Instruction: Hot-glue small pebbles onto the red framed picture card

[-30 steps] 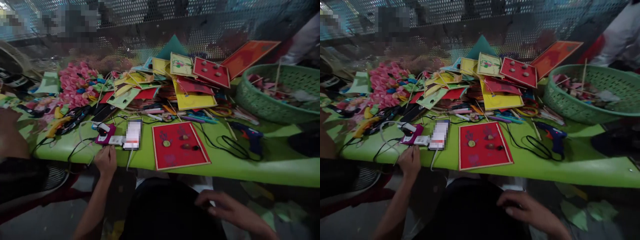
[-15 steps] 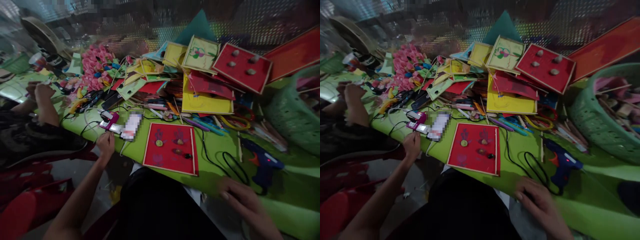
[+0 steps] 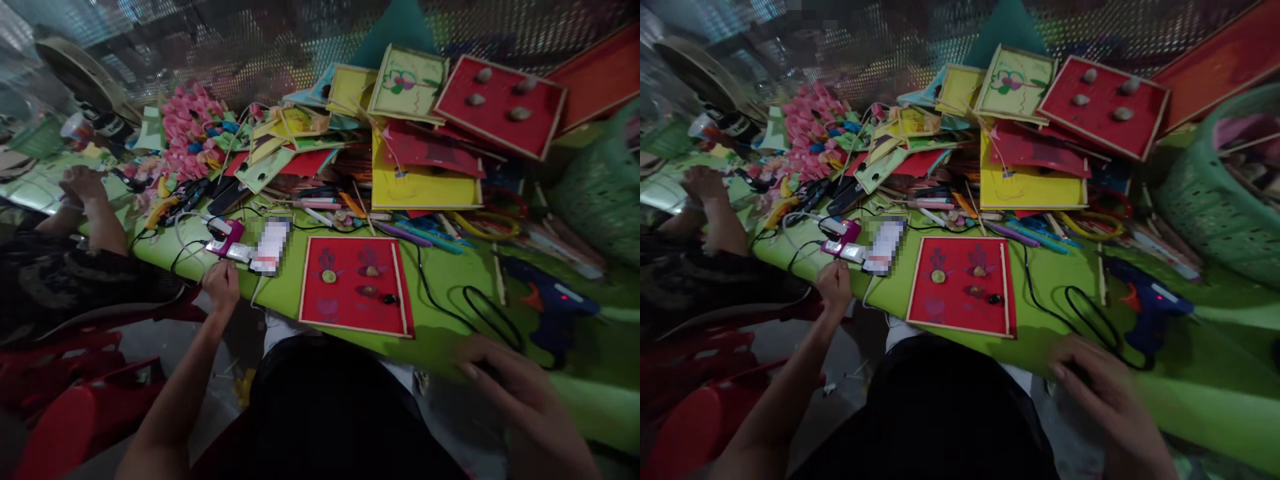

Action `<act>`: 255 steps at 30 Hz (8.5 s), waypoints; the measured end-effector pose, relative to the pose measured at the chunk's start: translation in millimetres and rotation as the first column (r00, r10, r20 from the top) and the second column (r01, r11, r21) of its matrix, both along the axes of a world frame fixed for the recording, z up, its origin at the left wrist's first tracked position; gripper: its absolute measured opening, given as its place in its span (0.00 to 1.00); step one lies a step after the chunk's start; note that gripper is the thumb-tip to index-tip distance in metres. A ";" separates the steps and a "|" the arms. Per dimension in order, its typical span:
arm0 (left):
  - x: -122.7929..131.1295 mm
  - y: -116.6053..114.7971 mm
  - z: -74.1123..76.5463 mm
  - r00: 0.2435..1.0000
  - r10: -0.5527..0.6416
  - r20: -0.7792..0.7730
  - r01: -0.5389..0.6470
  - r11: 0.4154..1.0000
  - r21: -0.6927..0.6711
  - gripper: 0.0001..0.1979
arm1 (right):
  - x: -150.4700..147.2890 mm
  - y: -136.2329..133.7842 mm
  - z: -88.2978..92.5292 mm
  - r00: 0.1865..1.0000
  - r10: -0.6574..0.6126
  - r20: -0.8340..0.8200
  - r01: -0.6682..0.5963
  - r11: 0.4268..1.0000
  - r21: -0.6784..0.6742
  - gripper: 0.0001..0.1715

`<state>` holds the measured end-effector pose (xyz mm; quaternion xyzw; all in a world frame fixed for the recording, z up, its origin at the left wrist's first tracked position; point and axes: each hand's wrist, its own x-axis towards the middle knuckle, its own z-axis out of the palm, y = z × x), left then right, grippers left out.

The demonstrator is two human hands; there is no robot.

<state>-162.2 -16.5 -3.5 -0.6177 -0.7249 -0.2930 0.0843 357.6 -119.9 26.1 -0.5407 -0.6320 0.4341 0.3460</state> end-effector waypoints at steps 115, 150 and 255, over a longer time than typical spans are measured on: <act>189.9 -2.3 48.3 0.025 -0.137 0.990 0.612 0.785 0.094 0.06 | -177.2 92.2 47.4 0.878 -0.036 0.477 -0.129 0.943 0.308 0.19; 192.7 -4.6 46.6 0.024 -0.186 0.982 0.634 0.762 0.129 0.05 | -173.5 85.6 30.5 0.988 -0.030 0.151 0.010 0.992 0.129 0.20; 176.1 -1.8 63.2 -0.023 -0.166 0.986 0.717 0.684 0.132 0.11 | -169.0 76.6 43.9 0.913 0.086 0.399 -0.207 0.940 0.270 0.14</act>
